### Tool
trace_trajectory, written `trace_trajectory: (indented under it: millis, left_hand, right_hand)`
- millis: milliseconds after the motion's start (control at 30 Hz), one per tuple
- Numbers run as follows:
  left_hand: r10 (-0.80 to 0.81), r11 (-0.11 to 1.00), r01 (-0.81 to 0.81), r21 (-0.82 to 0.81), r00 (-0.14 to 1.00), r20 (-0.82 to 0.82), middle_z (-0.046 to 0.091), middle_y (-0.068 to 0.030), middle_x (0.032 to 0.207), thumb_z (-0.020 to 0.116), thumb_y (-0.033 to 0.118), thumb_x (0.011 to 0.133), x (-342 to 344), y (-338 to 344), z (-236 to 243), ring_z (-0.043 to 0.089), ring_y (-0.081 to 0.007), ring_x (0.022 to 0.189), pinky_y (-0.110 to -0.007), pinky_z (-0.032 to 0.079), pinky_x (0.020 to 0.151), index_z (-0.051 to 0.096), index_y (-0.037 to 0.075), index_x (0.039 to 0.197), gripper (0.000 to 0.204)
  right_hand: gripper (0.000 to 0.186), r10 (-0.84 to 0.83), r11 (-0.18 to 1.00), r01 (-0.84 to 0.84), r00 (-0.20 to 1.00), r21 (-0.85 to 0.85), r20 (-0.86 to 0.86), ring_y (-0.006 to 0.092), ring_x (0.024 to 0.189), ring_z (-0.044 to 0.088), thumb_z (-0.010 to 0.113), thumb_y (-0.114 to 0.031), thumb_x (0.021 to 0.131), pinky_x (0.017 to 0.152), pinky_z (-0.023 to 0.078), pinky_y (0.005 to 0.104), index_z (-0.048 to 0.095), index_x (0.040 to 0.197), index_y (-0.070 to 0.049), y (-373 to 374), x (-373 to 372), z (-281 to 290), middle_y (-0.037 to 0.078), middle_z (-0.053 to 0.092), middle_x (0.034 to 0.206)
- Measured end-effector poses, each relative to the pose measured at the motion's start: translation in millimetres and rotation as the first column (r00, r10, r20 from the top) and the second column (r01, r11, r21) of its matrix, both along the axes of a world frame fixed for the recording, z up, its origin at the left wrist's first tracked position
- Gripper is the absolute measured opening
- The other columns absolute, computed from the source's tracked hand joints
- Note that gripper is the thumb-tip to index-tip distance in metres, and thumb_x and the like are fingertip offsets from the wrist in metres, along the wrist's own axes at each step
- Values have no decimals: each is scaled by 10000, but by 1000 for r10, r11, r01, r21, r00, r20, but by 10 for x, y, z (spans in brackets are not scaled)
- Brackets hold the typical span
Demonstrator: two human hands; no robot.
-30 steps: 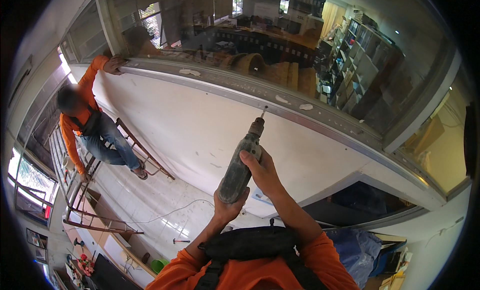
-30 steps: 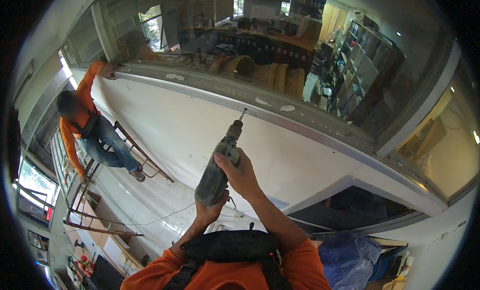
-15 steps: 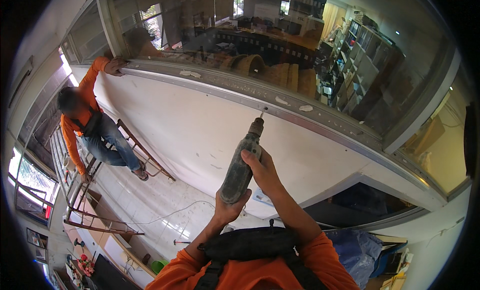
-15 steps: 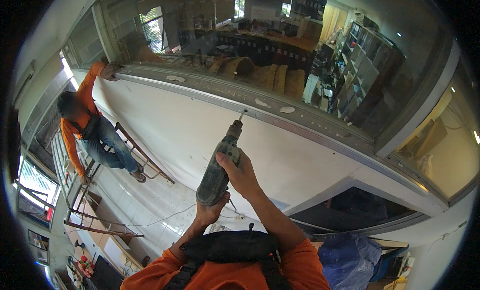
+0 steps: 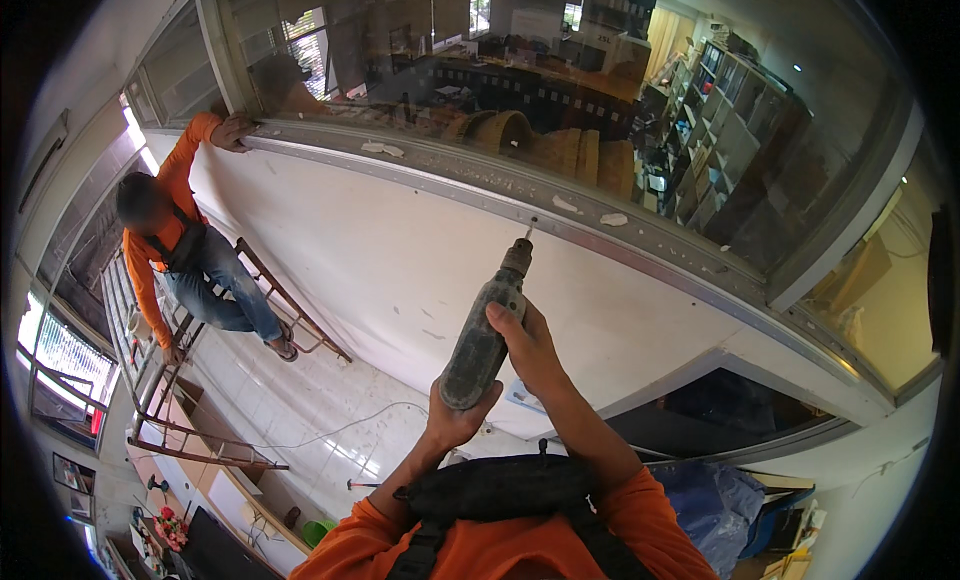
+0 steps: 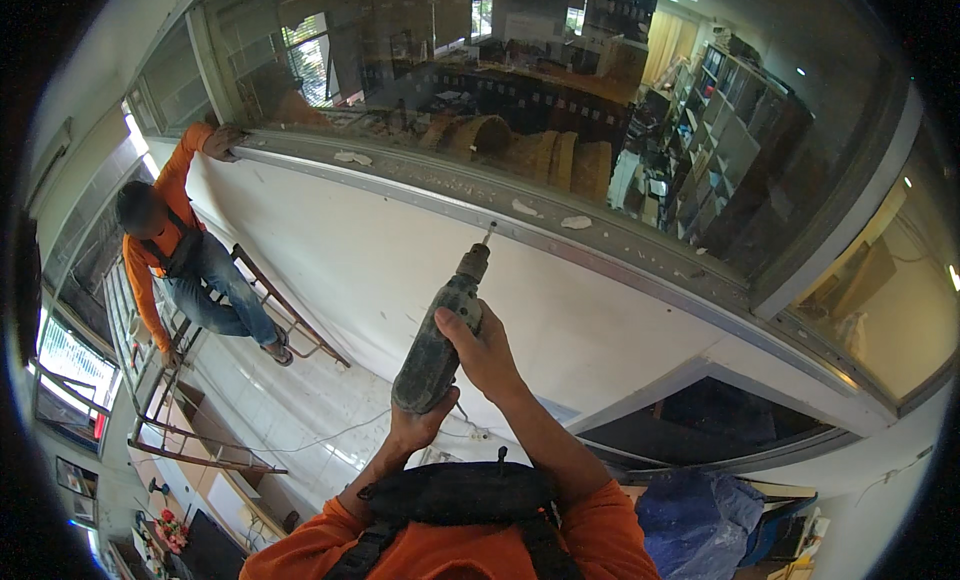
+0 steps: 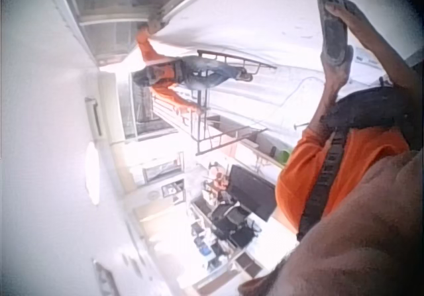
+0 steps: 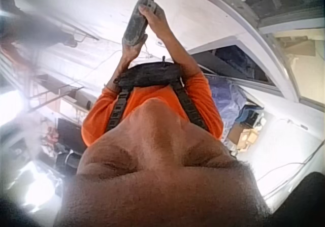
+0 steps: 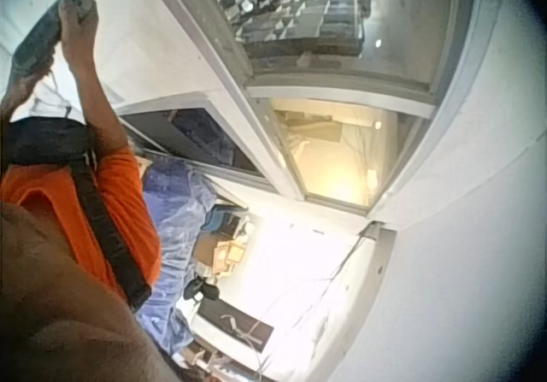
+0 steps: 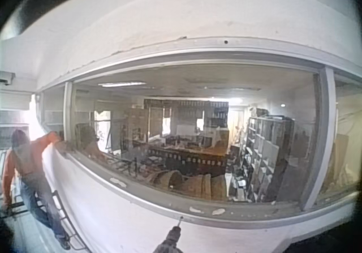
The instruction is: The person drills into a metal frame on a wall using a power drill, hands the drill to a coworker, and presses the metal frame into place by hand.
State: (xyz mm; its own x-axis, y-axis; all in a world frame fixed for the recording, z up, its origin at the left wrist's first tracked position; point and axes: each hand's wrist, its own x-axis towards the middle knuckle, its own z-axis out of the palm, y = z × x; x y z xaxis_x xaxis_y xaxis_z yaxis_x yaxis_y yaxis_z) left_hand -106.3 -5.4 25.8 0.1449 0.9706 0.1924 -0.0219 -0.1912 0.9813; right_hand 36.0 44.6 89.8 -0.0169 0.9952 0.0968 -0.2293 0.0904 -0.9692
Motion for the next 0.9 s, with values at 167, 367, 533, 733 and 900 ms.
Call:
trace_trajectory:
  millis: [167,367,533,733,900]
  left_hand:
    - [3,999,0,36,998,-68,733,-107,1031,782,103,844,-80,44,171,678,-135,924,-299,537,819,637,-40,1163,379]
    - [96,983,-47,176,955,-282,737,-133,1069,807,113,826,-212,90,363,696,-147,951,-307,543,862,605,-46,1240,488]
    - [72,995,-60,75,981,-178,737,-137,1087,847,131,791,-99,-5,319,705,-155,978,-317,549,881,585,-55,1283,588]
    - [194,980,-183,81,967,-165,738,-130,1103,898,166,720,-79,28,230,705,-154,976,-306,549,879,584,-73,1291,695]
    - [160,978,-150,143,985,-65,732,-157,1123,898,178,675,-141,74,79,708,-162,970,-301,551,871,574,-95,1304,758]
  right_hand:
    - [392,27,1000,-28,997,-12,-72,107,890,568,663,-387,985,793,482,282,623,1086,-10,26,62,-4,17,628,970]
    - [278,-500,791,118,690,600,523,203,907,726,755,-135,874,854,536,337,686,1125,-37,-94,705,434,99,756,955]
    - [161,-970,242,400,85,884,227,240,839,702,770,-90,845,784,535,353,714,994,-64,-73,1649,720,80,727,919]
    - [148,-960,225,176,-127,958,249,250,744,687,751,-129,872,664,541,347,703,1001,-74,175,1926,576,68,716,861]
    - [106,-966,195,161,-142,967,218,250,696,663,752,-130,877,615,524,356,694,950,-80,219,1850,620,64,689,812]
